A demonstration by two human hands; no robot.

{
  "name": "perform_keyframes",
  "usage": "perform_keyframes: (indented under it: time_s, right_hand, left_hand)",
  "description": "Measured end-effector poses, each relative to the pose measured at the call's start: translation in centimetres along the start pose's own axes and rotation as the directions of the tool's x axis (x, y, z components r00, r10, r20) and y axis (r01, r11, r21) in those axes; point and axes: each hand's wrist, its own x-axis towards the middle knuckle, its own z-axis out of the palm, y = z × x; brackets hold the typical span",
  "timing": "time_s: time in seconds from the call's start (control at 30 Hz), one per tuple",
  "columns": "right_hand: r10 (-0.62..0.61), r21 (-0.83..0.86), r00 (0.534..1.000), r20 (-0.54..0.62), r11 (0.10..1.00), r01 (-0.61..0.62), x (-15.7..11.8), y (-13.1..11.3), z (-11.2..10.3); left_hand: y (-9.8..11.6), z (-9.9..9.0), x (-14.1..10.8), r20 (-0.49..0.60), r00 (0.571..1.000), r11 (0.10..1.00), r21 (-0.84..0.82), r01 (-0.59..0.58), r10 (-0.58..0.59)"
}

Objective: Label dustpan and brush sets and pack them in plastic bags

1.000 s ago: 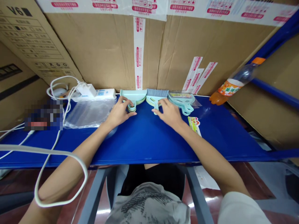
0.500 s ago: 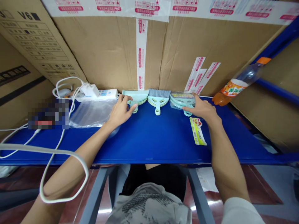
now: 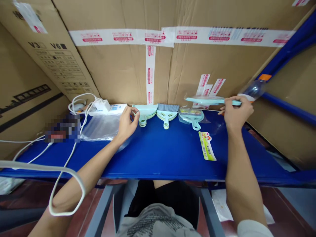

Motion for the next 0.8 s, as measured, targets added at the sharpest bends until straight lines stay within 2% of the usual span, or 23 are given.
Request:
perform_keyframes:
  time_s: [0.07, 0.1, 0.17, 0.23, 0.3, 0.33, 0.4, 0.53, 0.63, 0.7, 0.8]
  right_hand:
    - [0.073, 0.326, 0.993, -0.091, 0.945, -0.04, -0.3, -0.9, 0.7]
    - [0.116, 0.469, 0.99, -0.082, 0.881, -0.064, -0.6, -1.3, 1.2]
    - [0.155, 0.606, 0.985, 0.079, 0.777, -0.17, -1.3, -2.0, 2.3]
    - [0.149, 0.62, 0.949, 0.278, 0.727, -0.296, -2.4, -2.6, 3.4]
    - [0.112, 0.61, 0.88, 0.461, 0.681, -0.406, -3.8, -3.3, 4.3]
    - [0.089, 0.599, 0.846, 0.525, 0.668, -0.442, -4.7, -3.7, 4.8]
    - [0.045, 0.581, 0.8, 0.598, 0.664, -0.471, -6.3, -4.4, 5.6]
    - [-0.027, 0.595, 0.759, 0.65, 0.639, -0.487, -9.0, -5.5, 6.8]
    - [-0.054, 0.623, 0.754, 0.655, 0.603, -0.498, -10.0, -5.9, 7.2]
    - [-0.062, 0.64, 0.757, 0.65, 0.582, -0.502, -10.3, -6.0, 7.3]
    - [-0.067, 0.647, 0.759, 0.647, 0.575, -0.5, -10.6, -6.2, 7.3]
  left_hand:
    - [0.2, 0.0, 0.1, 0.016, 0.999, 0.993, -0.106, 0.047, -0.046]
    - [0.2, 0.1, 0.2, 0.041, 0.996, 0.981, -0.173, 0.085, -0.079]
    - [0.4, 0.0, 0.3, 0.117, 0.984, 0.928, -0.333, 0.166, -0.135]
    - [0.7, -0.2, 0.5, 0.185, 0.972, 0.838, -0.498, 0.221, -0.147]
    - [1.0, -0.5, 0.5, 0.219, 0.968, 0.753, -0.616, 0.233, -0.121]
    - [1.2, -0.6, 0.5, 0.223, 0.969, 0.729, -0.646, 0.227, -0.104]
    - [1.5, -0.9, 0.4, 0.234, 0.971, 0.737, -0.646, 0.198, -0.056]
    - [1.7, -0.7, 0.0, 0.308, 0.951, 0.862, -0.491, 0.127, 0.035]
    - [1.4, 0.1, -0.3, 0.229, 0.972, 0.914, -0.381, 0.137, -0.05]
    - [1.1, 0.5, -0.4, 0.176, 0.975, 0.902, -0.385, 0.195, -0.136]
    - [0.9, 0.8, -0.2, 0.226, 0.943, 0.814, -0.481, 0.326, -0.244]
